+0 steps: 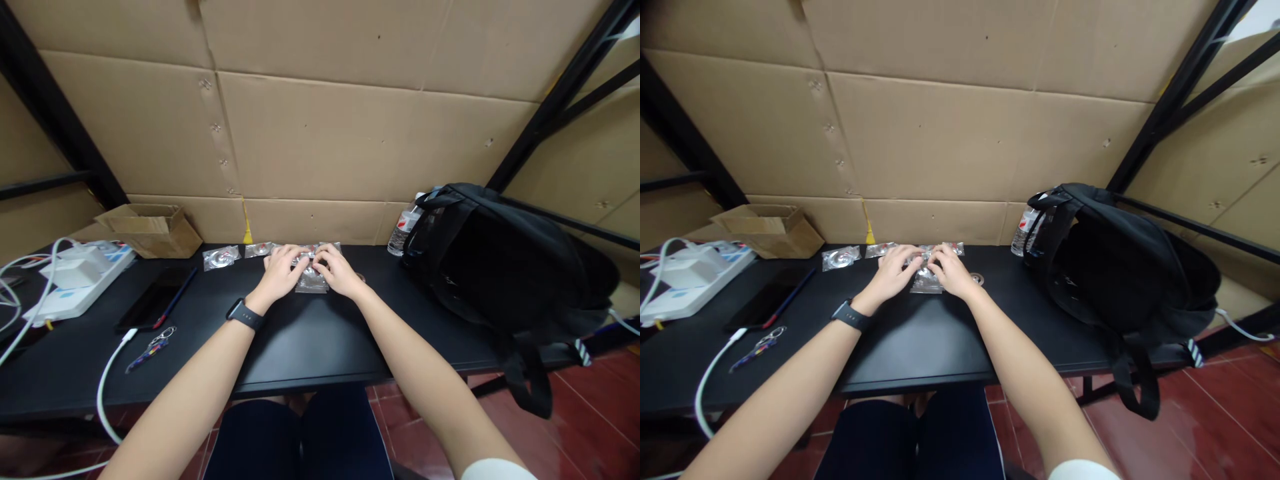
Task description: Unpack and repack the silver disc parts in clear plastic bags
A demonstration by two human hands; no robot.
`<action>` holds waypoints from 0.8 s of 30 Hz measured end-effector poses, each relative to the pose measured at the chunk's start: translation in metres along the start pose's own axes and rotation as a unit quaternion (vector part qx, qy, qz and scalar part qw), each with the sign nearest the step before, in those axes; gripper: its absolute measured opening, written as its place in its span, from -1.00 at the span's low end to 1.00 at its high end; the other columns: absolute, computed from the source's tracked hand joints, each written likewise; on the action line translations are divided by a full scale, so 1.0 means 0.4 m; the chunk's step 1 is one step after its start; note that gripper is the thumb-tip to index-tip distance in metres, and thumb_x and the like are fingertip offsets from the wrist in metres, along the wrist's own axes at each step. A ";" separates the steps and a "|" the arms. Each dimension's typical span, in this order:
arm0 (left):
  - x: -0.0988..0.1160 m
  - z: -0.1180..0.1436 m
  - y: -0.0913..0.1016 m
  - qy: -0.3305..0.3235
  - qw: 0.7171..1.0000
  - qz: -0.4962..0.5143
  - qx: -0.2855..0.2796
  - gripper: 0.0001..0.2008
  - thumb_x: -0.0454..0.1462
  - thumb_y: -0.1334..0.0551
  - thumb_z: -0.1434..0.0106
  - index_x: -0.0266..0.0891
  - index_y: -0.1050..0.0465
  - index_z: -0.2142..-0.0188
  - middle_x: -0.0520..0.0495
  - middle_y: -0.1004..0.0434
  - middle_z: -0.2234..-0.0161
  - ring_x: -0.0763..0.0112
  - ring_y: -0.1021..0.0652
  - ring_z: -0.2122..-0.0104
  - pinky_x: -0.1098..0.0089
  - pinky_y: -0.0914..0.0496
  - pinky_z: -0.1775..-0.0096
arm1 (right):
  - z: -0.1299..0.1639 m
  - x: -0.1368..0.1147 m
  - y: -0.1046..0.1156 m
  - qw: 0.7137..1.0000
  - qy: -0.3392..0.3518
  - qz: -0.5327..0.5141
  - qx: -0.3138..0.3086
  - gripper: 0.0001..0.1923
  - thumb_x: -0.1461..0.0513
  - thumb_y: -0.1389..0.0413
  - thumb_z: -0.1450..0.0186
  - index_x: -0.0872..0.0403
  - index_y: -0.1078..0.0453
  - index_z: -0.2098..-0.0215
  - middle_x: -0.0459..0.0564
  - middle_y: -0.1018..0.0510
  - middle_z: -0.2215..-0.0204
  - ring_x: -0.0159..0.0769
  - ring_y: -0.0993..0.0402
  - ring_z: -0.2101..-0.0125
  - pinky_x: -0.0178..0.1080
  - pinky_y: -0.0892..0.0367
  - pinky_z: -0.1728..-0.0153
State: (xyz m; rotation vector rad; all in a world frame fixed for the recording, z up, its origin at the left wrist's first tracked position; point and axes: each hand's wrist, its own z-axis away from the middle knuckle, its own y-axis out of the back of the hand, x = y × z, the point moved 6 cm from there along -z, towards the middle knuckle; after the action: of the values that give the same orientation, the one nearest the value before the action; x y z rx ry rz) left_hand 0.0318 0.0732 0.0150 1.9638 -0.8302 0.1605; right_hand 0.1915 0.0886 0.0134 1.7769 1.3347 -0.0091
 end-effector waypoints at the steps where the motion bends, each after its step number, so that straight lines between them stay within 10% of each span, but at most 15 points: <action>1: 0.002 0.002 -0.011 -0.013 1.000 -0.009 -0.025 -0.71 -0.04 -0.13 -0.41 0.04 -0.53 -0.01 -0.05 -0.51 -0.12 0.06 -0.36 -0.14 0.06 -0.22 -0.05 | 0.000 -0.001 0.001 1.000 0.000 0.002 0.000 -0.93 0.26 -0.07 -0.39 0.05 -0.40 0.25 0.07 -0.40 0.09 -0.18 -0.39 0.04 -0.11 -0.35 0.01; 7: -0.011 0.001 -0.046 -0.043 0.994 -0.042 -0.092 -0.69 -0.02 -0.18 -0.37 0.10 -0.53 -0.04 -0.02 -0.47 -0.17 0.02 -0.34 -0.17 0.02 -0.23 -0.07 | 0.003 0.006 0.011 1.000 0.005 0.019 0.006 -0.93 0.27 -0.05 -0.40 0.04 -0.38 0.24 0.09 -0.39 0.06 -0.16 -0.37 -0.01 -0.08 -0.31 -0.07; 12: -0.113 -0.022 0.036 -0.007 0.995 -0.050 -0.088 -0.69 -0.16 -0.09 -0.39 -0.04 -0.58 0.04 -0.06 -0.61 -0.02 0.11 -0.50 -0.06 0.11 -0.29 -0.10 | 0.007 0.040 -0.008 0.997 -0.005 0.069 -0.014 -0.90 0.29 -0.04 -0.40 0.05 -0.38 0.26 0.08 -0.40 0.10 -0.16 -0.36 -0.01 -0.06 -0.24 -0.14; 18: -0.268 0.015 0.072 0.068 0.947 0.060 -0.307 -0.69 -0.03 -0.32 -0.10 -0.12 -0.65 0.23 0.00 -0.72 0.23 0.23 -0.64 0.22 0.34 -0.45 0.13 | 0.027 0.112 0.038 0.978 -0.097 0.154 -0.100 -0.91 0.23 -0.20 -0.32 0.05 -0.44 0.21 0.07 -0.45 0.11 -0.14 -0.42 0.02 -0.08 -0.31 -0.08; 24: -0.284 0.041 0.030 0.107 0.919 0.065 -0.374 -0.75 -0.08 -0.40 0.06 -0.09 -0.67 0.37 0.03 -0.71 0.40 0.26 -0.64 0.37 0.41 -0.42 0.31 | 0.079 0.209 0.135 0.933 -0.252 0.170 -0.194 -0.48 0.17 -0.49 0.10 0.06 -0.56 0.16 0.04 -0.56 0.18 -0.14 -0.55 0.21 -0.21 -0.43 0.14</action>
State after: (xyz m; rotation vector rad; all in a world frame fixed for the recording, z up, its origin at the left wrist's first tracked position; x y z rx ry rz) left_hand -0.0656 0.1112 -0.0342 1.1502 -0.7323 0.1100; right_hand 0.2834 0.1313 -0.0120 1.5051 0.6013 -0.0091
